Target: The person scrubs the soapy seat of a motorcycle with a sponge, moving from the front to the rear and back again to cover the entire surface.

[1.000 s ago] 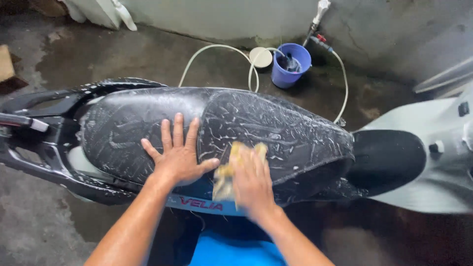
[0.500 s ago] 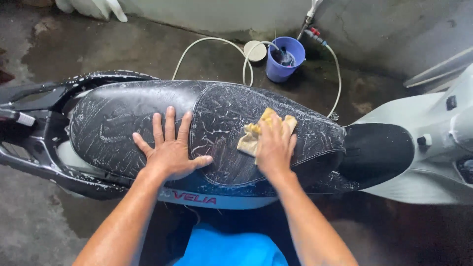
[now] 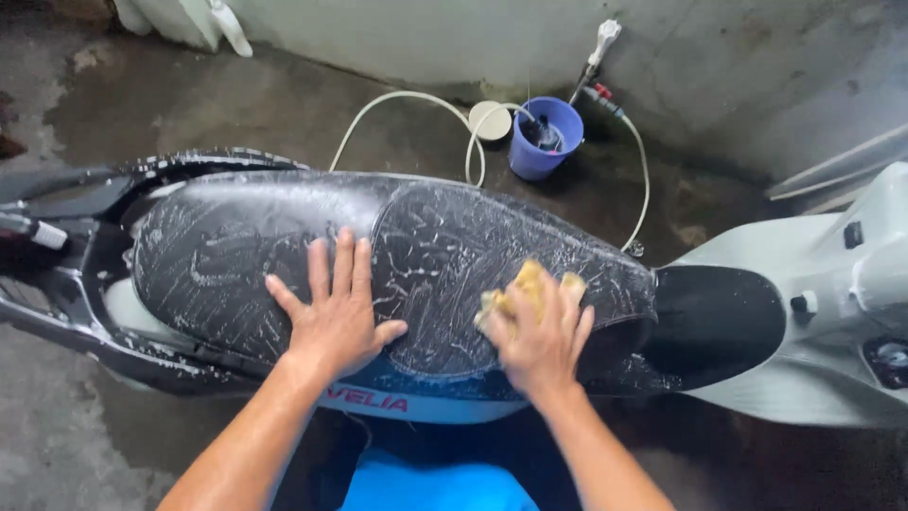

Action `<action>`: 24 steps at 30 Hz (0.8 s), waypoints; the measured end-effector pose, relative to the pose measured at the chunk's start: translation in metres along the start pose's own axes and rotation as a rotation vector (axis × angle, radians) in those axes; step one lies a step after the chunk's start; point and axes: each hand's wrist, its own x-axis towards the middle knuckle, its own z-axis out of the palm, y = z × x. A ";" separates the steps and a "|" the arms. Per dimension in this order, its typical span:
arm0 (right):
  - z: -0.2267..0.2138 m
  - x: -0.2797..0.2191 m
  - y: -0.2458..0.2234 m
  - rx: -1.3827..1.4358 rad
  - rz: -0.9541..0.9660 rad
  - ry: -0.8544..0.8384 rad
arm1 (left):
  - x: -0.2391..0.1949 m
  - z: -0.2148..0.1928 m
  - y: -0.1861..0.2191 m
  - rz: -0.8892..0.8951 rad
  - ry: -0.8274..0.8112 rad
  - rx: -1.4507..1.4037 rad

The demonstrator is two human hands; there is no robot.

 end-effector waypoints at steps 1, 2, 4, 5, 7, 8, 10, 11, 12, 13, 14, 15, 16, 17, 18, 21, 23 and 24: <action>0.015 0.017 0.017 0.002 0.005 -0.012 | 0.000 0.001 0.000 -0.002 -0.012 0.002; 0.030 0.033 0.034 -0.082 0.027 0.114 | 0.000 0.001 0.000 0.041 0.010 0.035; 0.039 0.049 0.055 -0.176 0.047 0.235 | -0.004 0.002 0.006 0.088 0.028 0.059; 0.036 0.055 0.054 -0.164 0.116 0.236 | -0.005 -0.001 0.009 0.081 -0.011 0.059; 0.030 0.050 0.059 -0.152 0.170 0.246 | -0.005 -0.007 0.014 0.066 -0.037 0.050; 0.028 0.039 0.065 -0.252 0.031 0.350 | -0.005 -0.008 0.016 0.052 -0.075 0.044; 0.031 0.045 0.079 -0.333 -0.116 0.454 | -0.002 -0.012 0.014 0.018 -0.111 0.042; 0.031 0.055 0.092 -0.316 -0.130 0.500 | -0.001 -0.010 0.016 0.005 -0.129 0.022; 0.032 0.065 0.106 -0.298 -0.144 0.547 | 0.000 -0.008 0.018 -0.008 -0.147 0.002; 0.032 0.074 0.123 -0.301 -0.151 0.536 | -0.002 -0.008 0.024 -0.010 -0.156 -0.007; 0.032 0.084 0.140 -0.219 0.212 0.169 | -0.005 -0.009 0.029 -0.028 -0.183 -0.016; 0.035 0.104 0.150 -0.116 0.568 -0.185 | -0.002 -0.016 0.030 -0.048 -0.191 -0.012; 0.030 0.087 0.139 -0.107 0.562 -0.178 | -0.004 -0.023 0.030 -0.054 -0.181 -0.010; 0.025 0.072 0.131 -0.169 0.230 0.144 | -0.007 -0.028 0.033 -0.054 -0.203 -0.051; 0.020 0.057 0.123 -0.220 -0.107 0.463 | -0.008 -0.031 0.034 -0.053 -0.225 -0.091; 0.038 0.045 0.184 0.009 0.330 0.284 | -0.010 -0.033 0.037 -0.053 -0.238 -0.098; 0.021 0.062 0.176 0.040 0.602 0.046 | -0.013 -0.028 0.033 -0.043 -0.232 -0.073; 0.010 0.078 0.174 0.080 0.858 -0.178 | -0.010 -0.029 0.034 -0.033 -0.203 -0.052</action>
